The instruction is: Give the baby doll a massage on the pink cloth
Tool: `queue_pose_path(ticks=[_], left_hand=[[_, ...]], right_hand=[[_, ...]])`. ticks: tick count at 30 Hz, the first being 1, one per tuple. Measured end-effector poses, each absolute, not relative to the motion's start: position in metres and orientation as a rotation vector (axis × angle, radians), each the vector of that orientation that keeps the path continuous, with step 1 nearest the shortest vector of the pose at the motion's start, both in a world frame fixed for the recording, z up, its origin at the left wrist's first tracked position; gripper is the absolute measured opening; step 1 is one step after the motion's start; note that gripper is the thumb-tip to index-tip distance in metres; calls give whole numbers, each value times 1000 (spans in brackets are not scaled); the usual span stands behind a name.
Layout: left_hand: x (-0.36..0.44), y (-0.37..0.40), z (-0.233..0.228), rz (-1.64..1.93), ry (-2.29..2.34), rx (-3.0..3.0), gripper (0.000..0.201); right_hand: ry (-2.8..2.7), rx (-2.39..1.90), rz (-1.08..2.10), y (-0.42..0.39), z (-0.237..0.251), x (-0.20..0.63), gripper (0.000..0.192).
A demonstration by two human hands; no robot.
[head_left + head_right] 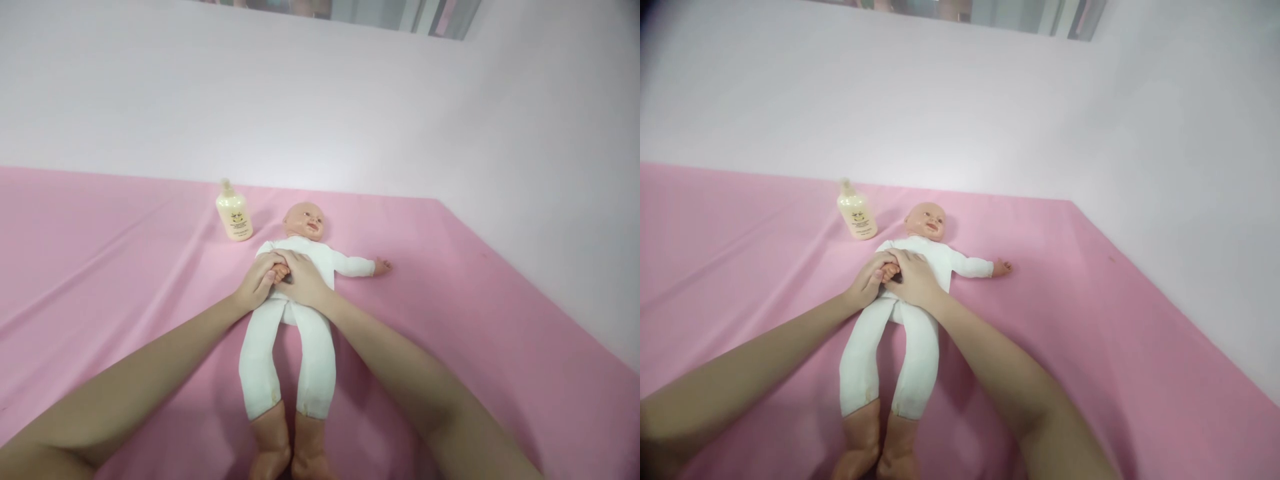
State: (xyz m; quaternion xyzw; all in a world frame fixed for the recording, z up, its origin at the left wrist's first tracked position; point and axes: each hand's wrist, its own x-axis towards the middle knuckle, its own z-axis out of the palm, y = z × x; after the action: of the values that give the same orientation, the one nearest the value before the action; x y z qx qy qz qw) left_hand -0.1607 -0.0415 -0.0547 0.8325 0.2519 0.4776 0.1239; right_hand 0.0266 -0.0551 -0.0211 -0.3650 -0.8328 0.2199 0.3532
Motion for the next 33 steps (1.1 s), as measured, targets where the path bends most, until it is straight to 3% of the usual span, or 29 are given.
queue_pose_path(ticks=[20,33], left_hand=[[-160,-41,-53,1381,689,2424,46],[-160,-40,-55,1372,738,2402,52]], right_hand=[[-2164,-939,549,-55,-22,27,56],[-2153,-938,524,-54,-23,27,58]])
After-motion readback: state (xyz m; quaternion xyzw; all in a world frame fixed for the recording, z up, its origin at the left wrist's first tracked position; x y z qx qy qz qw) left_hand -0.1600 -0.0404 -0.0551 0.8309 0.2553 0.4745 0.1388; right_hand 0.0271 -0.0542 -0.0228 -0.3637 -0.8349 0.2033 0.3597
